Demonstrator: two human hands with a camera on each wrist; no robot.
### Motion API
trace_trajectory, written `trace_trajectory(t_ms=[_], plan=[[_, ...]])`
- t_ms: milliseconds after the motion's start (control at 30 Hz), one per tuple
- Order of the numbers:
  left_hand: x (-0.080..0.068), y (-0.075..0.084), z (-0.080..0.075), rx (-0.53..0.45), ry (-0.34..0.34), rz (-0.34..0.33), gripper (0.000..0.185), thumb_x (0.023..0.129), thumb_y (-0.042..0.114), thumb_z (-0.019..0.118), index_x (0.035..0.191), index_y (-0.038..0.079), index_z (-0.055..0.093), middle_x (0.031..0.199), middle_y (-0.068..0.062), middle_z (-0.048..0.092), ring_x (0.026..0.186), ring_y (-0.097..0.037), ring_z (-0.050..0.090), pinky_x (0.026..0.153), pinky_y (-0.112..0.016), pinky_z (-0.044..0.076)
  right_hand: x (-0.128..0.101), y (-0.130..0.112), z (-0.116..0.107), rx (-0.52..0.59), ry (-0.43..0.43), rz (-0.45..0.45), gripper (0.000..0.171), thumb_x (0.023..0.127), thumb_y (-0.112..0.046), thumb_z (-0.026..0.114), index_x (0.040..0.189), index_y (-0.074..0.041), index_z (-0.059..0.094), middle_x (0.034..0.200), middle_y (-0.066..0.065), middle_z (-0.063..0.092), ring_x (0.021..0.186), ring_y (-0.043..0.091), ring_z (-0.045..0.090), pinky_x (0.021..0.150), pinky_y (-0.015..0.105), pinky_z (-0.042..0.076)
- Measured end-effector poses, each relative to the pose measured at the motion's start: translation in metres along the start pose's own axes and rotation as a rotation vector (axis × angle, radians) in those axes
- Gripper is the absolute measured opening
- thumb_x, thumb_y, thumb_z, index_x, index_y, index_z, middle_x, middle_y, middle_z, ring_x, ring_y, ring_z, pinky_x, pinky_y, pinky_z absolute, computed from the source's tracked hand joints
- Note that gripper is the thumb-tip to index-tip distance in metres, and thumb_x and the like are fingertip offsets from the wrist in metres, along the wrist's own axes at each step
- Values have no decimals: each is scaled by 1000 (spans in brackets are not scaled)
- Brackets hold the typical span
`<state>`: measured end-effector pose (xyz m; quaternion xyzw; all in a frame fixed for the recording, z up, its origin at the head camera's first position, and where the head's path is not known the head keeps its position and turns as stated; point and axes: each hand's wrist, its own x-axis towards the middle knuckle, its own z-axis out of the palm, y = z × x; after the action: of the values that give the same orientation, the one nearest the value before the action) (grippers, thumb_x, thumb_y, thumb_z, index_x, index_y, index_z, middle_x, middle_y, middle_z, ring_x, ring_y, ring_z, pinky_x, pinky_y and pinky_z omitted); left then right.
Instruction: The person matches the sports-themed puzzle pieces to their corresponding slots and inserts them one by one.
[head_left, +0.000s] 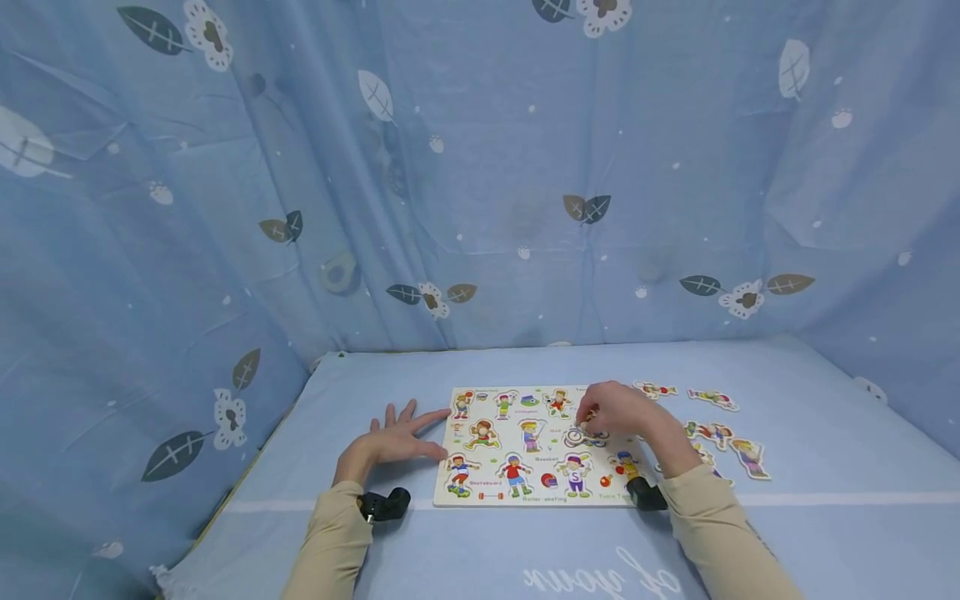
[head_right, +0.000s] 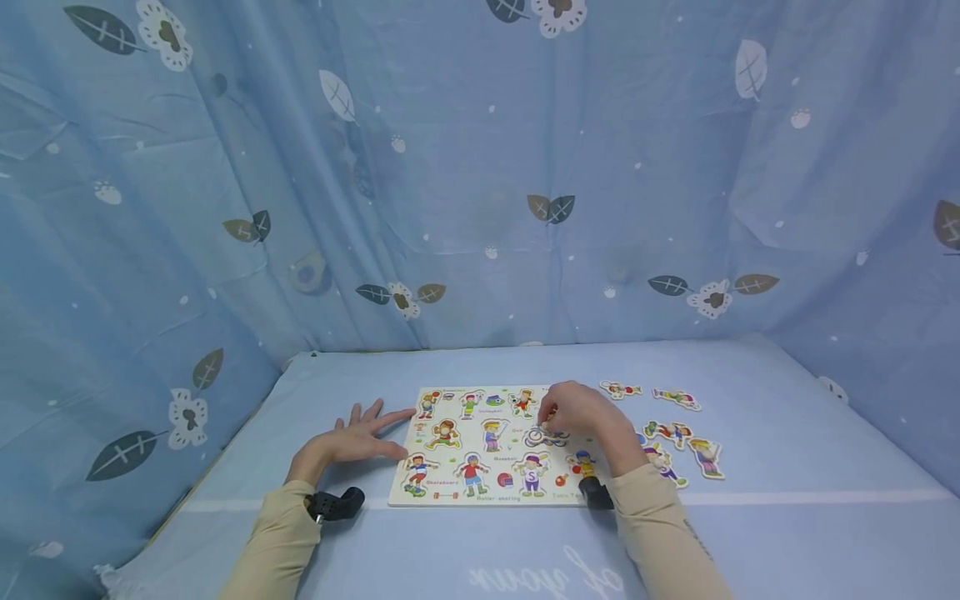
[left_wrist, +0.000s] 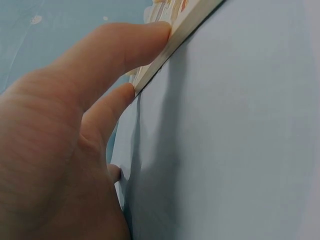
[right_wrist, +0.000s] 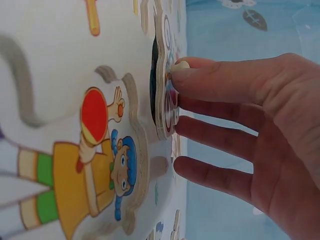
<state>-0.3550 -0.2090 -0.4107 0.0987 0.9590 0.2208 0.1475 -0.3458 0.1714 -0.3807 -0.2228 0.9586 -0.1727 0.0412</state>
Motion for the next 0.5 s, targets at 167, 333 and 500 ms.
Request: trace_trajectory(t_ms=[167, 333, 500], plan=[[-1, -1, 0, 2, -4, 8, 89, 74, 61, 73, 152, 36, 39, 165, -22, 2, 146, -52, -14, 111, -73, -5, -1, -4, 0, 23, -13, 6, 8, 85, -10, 73, 86, -17, 76, 94, -5, 66, 84, 12, 56, 78, 36, 50], [-1, -1, 0, 5, -4, 14, 88, 74, 61, 73, 152, 36, 39, 165, -23, 2, 146, -53, -14, 111, -73, -5, -1, -10, 1, 25, -39, 50, 7, 84, -10, 74, 86, -16, 76, 93, -5, 65, 79, 13, 54, 72, 33, 49], [0, -1, -1, 2, -3, 14, 89, 74, 62, 73, 152, 35, 38, 164, -23, 2, 146, -53, -13, 111, -73, -5, 1, -15, 3, 18, -55, 105, 6, 84, -10, 74, 86, -16, 75, 92, -4, 63, 76, 14, 53, 68, 31, 47]])
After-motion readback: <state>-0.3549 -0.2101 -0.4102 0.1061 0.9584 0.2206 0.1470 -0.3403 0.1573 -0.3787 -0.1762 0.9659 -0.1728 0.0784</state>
